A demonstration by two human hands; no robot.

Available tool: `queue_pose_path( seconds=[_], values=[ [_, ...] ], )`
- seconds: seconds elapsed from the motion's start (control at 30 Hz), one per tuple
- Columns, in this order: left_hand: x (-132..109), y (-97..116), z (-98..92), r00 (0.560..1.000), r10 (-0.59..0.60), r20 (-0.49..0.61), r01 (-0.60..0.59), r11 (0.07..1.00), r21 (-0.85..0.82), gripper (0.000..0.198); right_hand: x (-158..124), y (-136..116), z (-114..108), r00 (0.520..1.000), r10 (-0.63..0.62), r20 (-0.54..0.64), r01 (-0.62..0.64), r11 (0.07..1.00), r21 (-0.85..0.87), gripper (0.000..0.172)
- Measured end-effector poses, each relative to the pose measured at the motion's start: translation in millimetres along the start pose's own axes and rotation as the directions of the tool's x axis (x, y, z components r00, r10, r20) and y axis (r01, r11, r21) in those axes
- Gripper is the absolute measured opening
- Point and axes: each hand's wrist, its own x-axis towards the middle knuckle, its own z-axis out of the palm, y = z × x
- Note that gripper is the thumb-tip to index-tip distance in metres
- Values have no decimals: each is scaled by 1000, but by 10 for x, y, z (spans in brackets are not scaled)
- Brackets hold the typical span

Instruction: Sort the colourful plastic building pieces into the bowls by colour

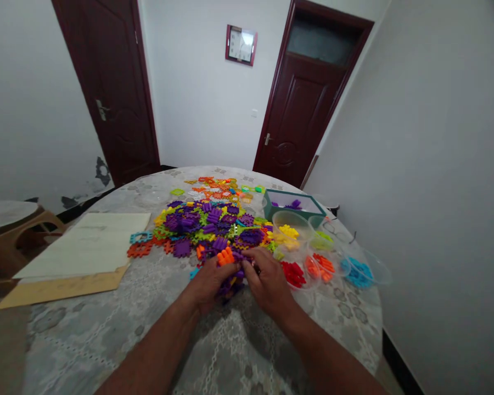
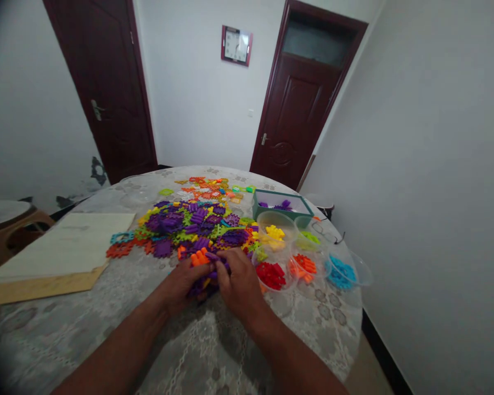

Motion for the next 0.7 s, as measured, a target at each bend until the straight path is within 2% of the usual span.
queue_pose_path(
  seconds=[0.13, 0.27, 0.37, 0.47, 0.57, 0.7],
  values=[
    [-11, -19, 22, 998, -3, 56, 2, 1000, 13, 26, 36, -16, -120, 998, 45, 53, -44, 999, -3, 17],
    [-18, 30, 5, 998, -56, 23, 58, 996, -70, 36, 140, 53, -345, 990, 142, 4, -142, 990, 1, 19],
    [4, 55, -31, 998, -61, -22, 56, 983, -177, 39, 357, 193, -580, 983, 171, 67, -168, 984, -55, 21],
    [37, 63, -70, 996, -31, -89, 8, 969, -246, 35, 735, 448, -816, 975, 192, 109, -174, 973, -153, 21],
    [63, 64, -98, 992, -12, -122, -24, 957, -290, 33, 1191, 771, -1016, 940, 334, -67, -341, 922, -185, 22],
    [80, 55, -112, 993, -4, -121, -33, 951, -309, 31, 1589, 1063, -1206, 889, 398, -227, -434, 890, -138, 45]
  ],
)
